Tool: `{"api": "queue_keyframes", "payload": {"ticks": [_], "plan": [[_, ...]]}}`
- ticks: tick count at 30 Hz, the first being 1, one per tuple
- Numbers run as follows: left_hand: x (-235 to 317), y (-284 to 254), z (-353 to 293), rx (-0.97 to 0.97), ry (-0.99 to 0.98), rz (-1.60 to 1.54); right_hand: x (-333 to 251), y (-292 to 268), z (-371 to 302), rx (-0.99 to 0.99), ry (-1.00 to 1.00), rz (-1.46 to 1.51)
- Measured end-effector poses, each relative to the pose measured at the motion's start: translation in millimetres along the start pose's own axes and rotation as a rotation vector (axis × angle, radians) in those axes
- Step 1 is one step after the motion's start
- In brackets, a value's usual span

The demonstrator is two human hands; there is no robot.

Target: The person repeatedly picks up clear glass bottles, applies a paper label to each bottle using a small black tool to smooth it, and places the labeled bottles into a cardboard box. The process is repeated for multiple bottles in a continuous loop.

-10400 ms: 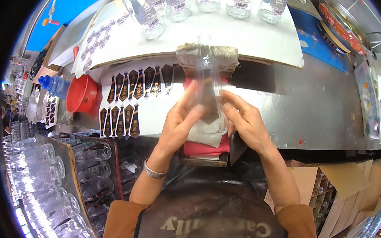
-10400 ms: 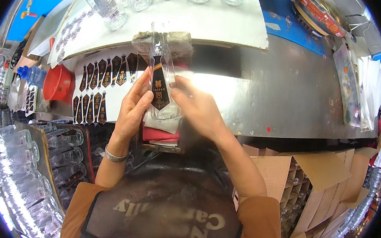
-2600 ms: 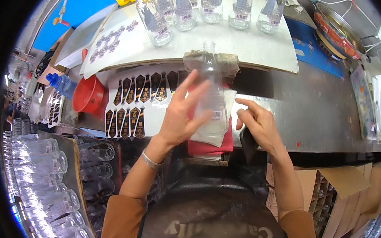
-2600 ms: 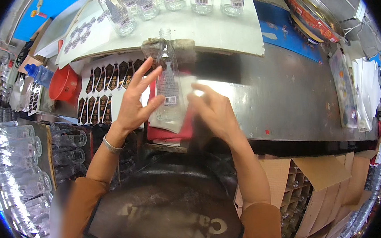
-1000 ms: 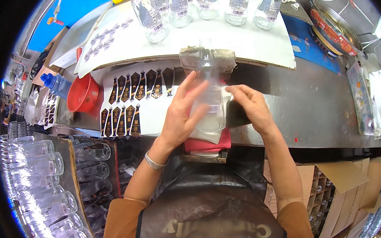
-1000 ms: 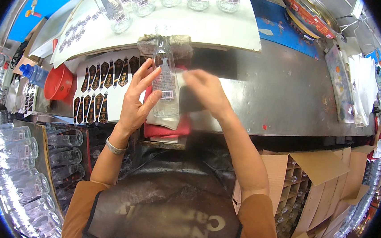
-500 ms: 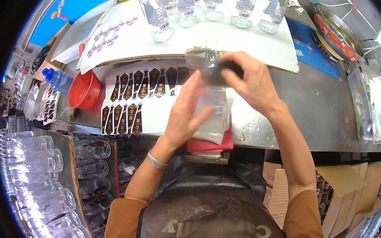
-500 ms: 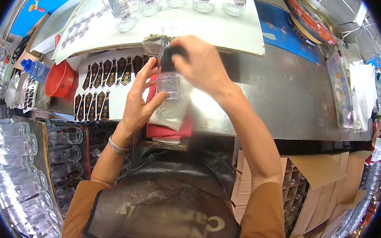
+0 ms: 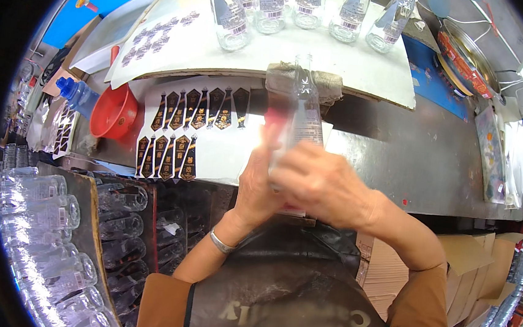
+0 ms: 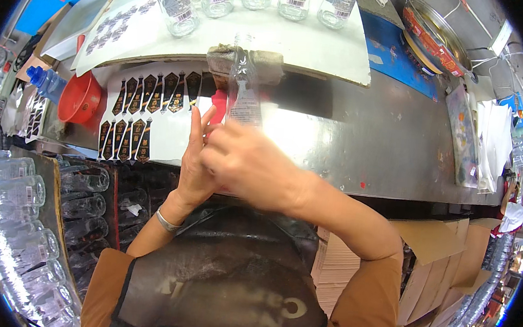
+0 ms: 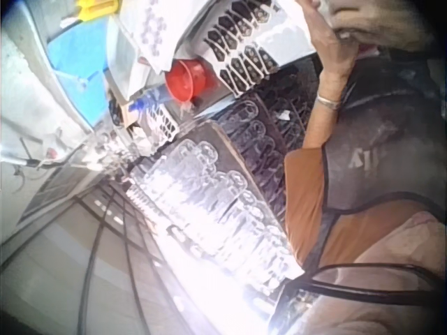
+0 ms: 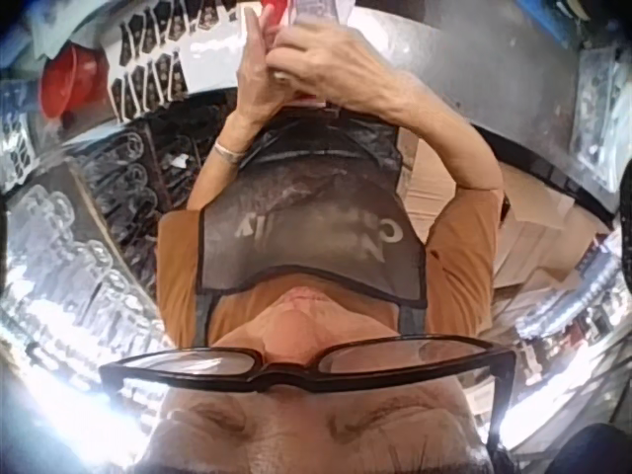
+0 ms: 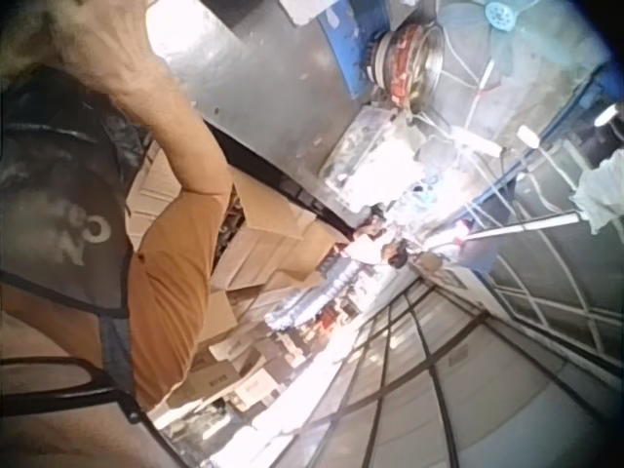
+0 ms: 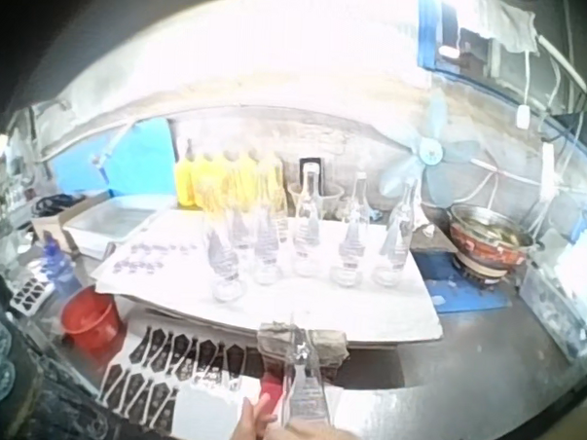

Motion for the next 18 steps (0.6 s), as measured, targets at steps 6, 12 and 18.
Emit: {"api": "queue_keyframes", "payload": {"ticks": [6,12,18], "plan": [[2.5,2.4,-2.2,-0.050,-0.039,-0.050,67.5,-33.2,36.0,0.301,0.189,-0.181],[-6.2,3.3,-6.2,-0.105,-0.113,-0.204,64.0,-22.0,10.9,0.221,0.197,0.022],[-17.2,1.6,-7.1,-0.148,-0.205,-0.300,39.1,-8.9,-29.8,0.144,0.116,0.267]]}}
Point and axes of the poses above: each hand's wrist, its own z-axis towards the middle knuckle, its own y-axis out of the palm, x = y × z, the point moved 7 cm from there along z, towards the middle knuckle, and after that the axes turned 9 degrees about y, right-handed, at the moved point
